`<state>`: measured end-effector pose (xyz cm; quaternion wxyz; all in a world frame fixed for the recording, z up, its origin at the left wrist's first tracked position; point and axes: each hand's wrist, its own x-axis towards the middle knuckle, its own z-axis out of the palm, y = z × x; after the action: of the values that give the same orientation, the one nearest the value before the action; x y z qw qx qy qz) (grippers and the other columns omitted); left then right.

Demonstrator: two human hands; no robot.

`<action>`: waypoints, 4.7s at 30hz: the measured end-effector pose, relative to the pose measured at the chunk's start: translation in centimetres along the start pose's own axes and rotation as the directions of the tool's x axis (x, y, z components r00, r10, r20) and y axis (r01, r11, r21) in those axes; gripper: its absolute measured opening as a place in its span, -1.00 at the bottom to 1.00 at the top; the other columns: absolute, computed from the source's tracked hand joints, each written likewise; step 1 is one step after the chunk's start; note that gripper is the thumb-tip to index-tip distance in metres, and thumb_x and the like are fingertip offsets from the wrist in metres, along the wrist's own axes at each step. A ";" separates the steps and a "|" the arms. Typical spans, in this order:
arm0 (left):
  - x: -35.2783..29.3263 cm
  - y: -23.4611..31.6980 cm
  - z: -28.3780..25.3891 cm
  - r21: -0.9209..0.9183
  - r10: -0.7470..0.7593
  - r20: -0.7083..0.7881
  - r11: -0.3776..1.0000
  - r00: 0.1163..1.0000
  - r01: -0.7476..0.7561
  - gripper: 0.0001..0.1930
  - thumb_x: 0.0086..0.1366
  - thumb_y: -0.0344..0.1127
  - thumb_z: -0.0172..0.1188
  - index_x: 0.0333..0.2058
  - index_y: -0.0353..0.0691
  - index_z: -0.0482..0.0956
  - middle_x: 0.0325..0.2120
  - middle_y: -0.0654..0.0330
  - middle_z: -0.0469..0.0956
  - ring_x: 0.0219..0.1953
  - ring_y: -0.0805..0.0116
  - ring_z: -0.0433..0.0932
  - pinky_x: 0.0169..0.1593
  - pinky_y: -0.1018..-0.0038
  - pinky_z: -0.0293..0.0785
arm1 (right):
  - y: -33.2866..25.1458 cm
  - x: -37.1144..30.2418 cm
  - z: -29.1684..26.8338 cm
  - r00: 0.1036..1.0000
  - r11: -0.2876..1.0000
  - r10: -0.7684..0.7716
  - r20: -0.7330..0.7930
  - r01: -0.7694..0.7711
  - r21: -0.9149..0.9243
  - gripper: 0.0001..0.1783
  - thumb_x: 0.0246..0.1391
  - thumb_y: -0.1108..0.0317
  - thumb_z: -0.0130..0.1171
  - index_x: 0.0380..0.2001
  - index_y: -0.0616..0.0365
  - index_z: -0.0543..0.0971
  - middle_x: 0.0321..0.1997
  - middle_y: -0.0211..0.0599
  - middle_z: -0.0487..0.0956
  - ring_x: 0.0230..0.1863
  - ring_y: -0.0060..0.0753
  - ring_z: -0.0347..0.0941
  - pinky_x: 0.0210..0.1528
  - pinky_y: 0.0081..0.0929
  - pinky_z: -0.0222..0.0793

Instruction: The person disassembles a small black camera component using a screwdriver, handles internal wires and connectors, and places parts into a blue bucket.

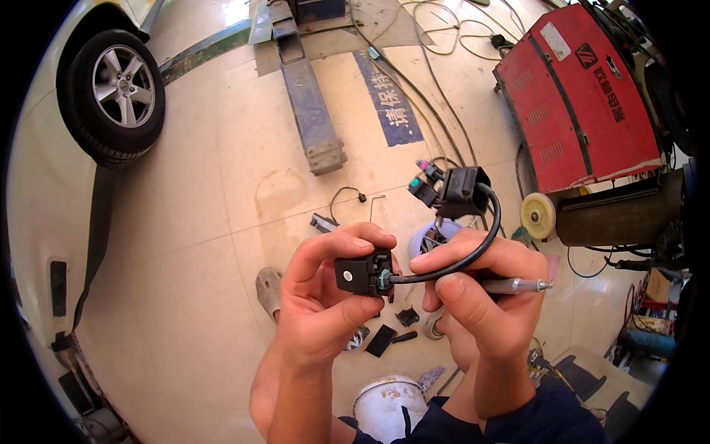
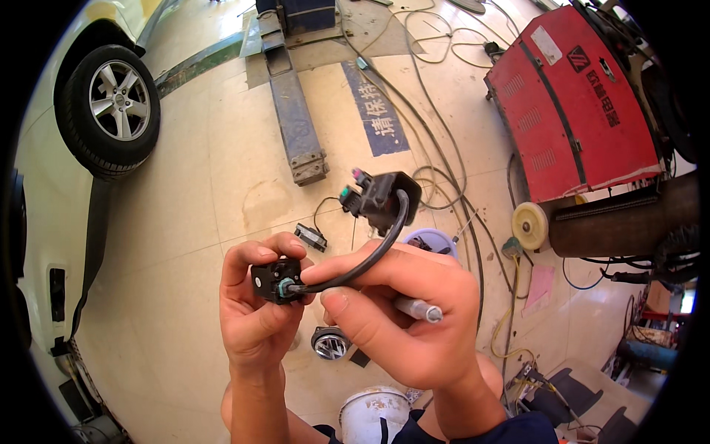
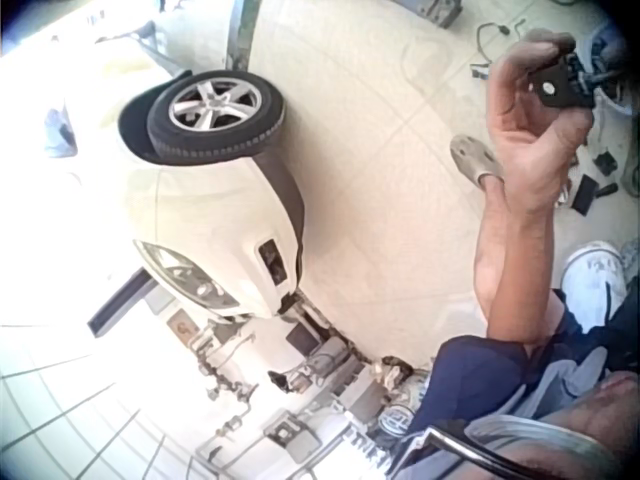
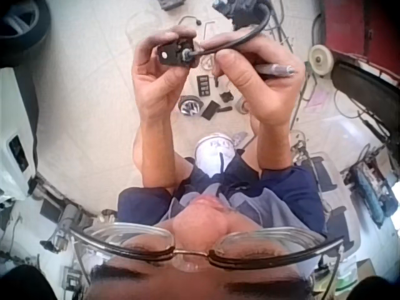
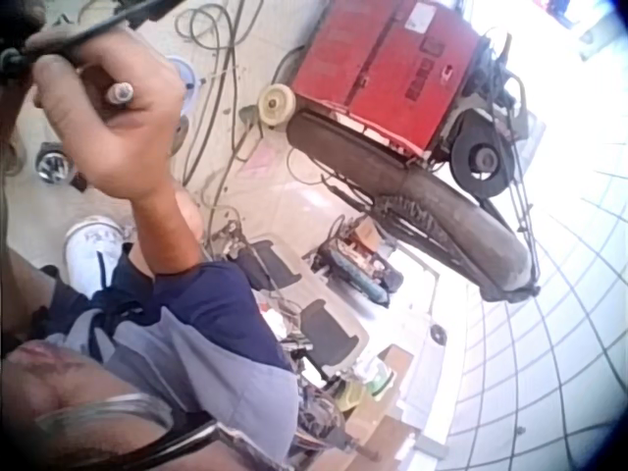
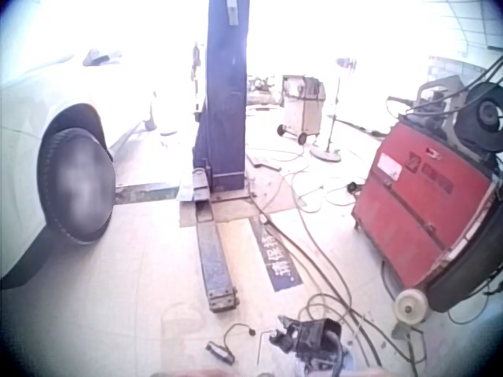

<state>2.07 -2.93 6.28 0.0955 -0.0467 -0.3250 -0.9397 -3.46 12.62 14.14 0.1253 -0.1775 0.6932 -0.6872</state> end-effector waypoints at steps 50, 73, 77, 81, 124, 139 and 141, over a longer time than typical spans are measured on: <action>0.6 0.3 0.2 -0.437 -0.417 -0.416 0.871 0.808 0.225 -0.54 0.40 0.07 -0.06 -0.22 -0.28 0.53 -0.41 0.16 0.54 -0.40 0.39 0.44 -0.27 0.46 0.36 | 0.7 0.0 1.0 0.987 0.942 -0.140 0.080 0.157 -0.296 -0.77 -0.16 0.58 0.24 -0.33 0.32 0.55 -0.39 -0.22 0.52 -0.39 -0.49 0.41 -0.32 -0.61 0.26; 0.2 1.2 -0.5 -0.175 -0.353 -0.442 0.936 0.825 0.307 -0.68 0.40 -0.20 0.03 -0.04 -0.35 0.39 -0.39 0.18 0.49 -0.41 0.39 0.47 -0.28 0.47 0.41 | 1.7 0.2 1.8 0.981 0.967 0.185 -0.056 -0.171 0.191 -0.84 0.17 0.42 0.09 -0.30 0.32 0.41 -0.57 -0.17 0.51 -0.61 -0.51 0.45 -0.59 -0.64 0.35; 0.3 0.4 -1.0 -0.340 -0.413 -0.298 0.888 0.861 0.309 -0.66 0.44 -0.17 -0.06 -0.07 -0.40 0.40 -0.40 0.17 0.46 -0.44 0.40 0.43 -0.30 0.49 0.36 | 2.1 0.1 2.7 0.980 0.973 0.122 -0.157 -0.087 0.214 -0.83 0.18 0.41 0.10 -0.31 0.31 0.39 -0.56 -0.14 0.53 -0.61 -0.47 0.47 -0.59 -0.63 0.37; 0.5 0.6 -0.4 -0.312 -0.397 -0.263 0.898 0.880 0.312 -0.66 0.44 -0.18 -0.05 -0.07 -0.41 0.40 -0.37 0.14 0.49 -0.41 0.38 0.45 -0.29 0.48 0.36 | 2.1 -0.1 2.1 0.986 0.991 0.037 -0.160 -0.016 0.130 -0.83 0.17 0.42 0.10 -0.34 0.30 0.37 -0.57 -0.14 0.53 -0.63 -0.47 0.46 -0.59 -0.61 0.41; -0.1 0.4 -0.1 0.021 -0.275 -0.354 0.953 0.894 0.302 -0.70 0.35 -0.28 0.13 -0.10 -0.44 0.48 -0.40 0.11 0.58 -0.40 0.31 0.61 -0.32 0.48 0.53 | 3.7 0.0 2.2 0.982 0.993 -0.077 -0.171 0.060 -0.101 -0.82 0.20 0.43 0.11 -0.23 0.27 0.36 -0.61 -0.36 0.47 -0.67 -0.72 0.30 -0.64 -0.76 0.10; -0.4 1.4 -0.6 -0.069 -0.474 -0.386 0.871 0.792 0.487 -0.72 0.35 -0.25 0.13 -0.17 -0.42 0.52 -0.42 0.12 0.57 -0.45 0.34 0.59 -0.37 0.49 0.50 | 4.4 -0.4 1.2 0.988 0.973 -0.151 -0.015 0.146 -0.182 -0.80 0.14 0.58 0.11 -0.21 0.31 0.32 -0.36 -0.27 0.49 -0.42 -0.63 0.48 -0.45 -0.71 0.35; -0.4 1.4 -0.6 -0.094 -0.511 -0.375 0.851 0.773 0.516 -0.72 0.35 -0.24 0.13 -0.19 -0.41 0.53 -0.43 0.13 0.57 -0.46 0.35 0.59 -0.38 0.51 0.50 | 4.6 -0.5 1.1 0.988 0.973 -0.152 -0.011 0.147 -0.178 -0.79 0.14 0.58 0.11 -0.20 0.31 0.32 -0.36 -0.27 0.49 -0.42 -0.64 0.48 -0.45 -0.70 0.35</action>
<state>2.69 -4.33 6.58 -0.1019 0.2307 -0.3065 -0.9178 -2.92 11.79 9.45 0.0483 -0.2309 0.7376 -0.6327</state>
